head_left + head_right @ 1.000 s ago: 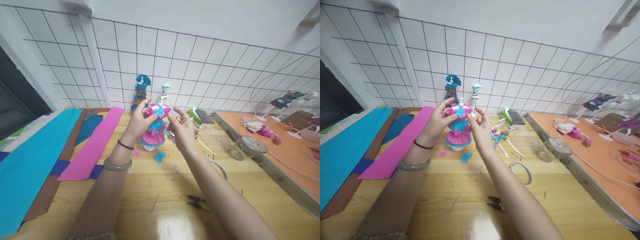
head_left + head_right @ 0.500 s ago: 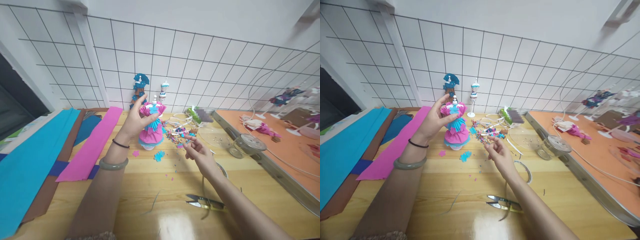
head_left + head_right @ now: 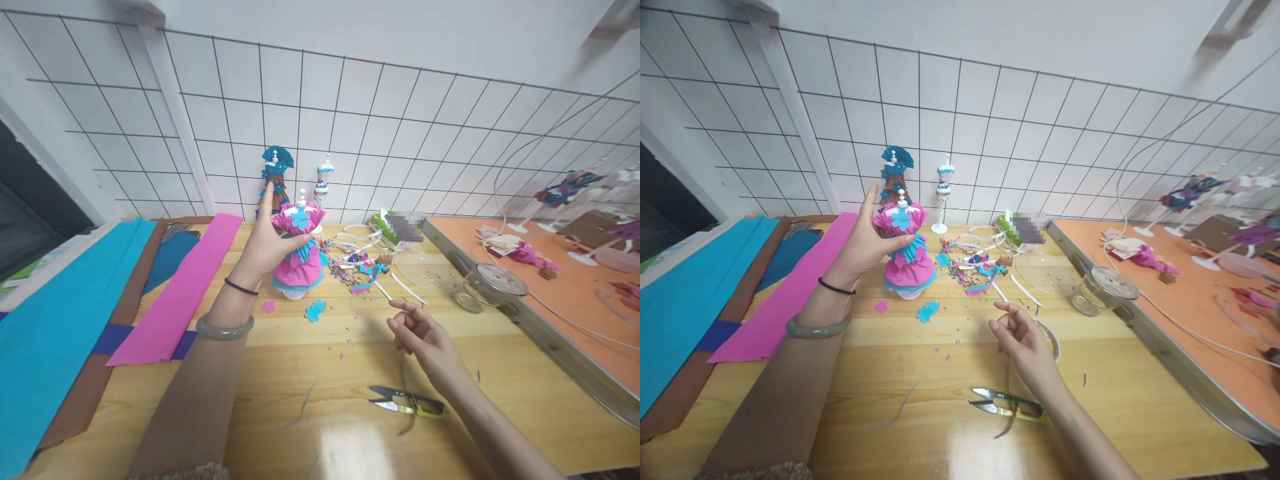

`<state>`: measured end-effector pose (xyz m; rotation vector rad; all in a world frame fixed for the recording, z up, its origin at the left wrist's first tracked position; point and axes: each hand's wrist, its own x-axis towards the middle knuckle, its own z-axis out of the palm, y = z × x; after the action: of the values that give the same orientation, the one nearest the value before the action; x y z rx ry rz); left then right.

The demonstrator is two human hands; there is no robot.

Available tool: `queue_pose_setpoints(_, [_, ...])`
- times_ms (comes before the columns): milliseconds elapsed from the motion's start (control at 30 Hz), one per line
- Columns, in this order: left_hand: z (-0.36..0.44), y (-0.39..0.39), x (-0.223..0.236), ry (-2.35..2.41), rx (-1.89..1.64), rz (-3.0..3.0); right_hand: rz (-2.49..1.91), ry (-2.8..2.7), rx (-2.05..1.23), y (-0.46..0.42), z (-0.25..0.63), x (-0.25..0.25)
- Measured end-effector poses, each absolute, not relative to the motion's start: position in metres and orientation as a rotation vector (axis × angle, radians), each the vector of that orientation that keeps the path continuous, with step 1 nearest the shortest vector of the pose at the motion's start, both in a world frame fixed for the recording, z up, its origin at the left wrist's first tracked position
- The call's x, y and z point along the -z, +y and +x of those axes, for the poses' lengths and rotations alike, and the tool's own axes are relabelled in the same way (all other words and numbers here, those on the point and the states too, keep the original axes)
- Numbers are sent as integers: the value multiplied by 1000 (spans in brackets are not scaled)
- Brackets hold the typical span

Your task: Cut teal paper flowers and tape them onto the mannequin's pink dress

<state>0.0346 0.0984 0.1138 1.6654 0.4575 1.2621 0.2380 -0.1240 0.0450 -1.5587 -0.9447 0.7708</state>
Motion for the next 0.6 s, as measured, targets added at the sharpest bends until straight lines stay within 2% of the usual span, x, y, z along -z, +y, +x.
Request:
queue_pose_setpoints(367, [28, 93, -121, 375, -1036, 1595, -1460, -1047, -802, -104, 214, -68])
queue_pose_setpoints(600, [29, 89, -122, 354, -946, 1623, -1294, -1136, -696, -69, 197, -83])
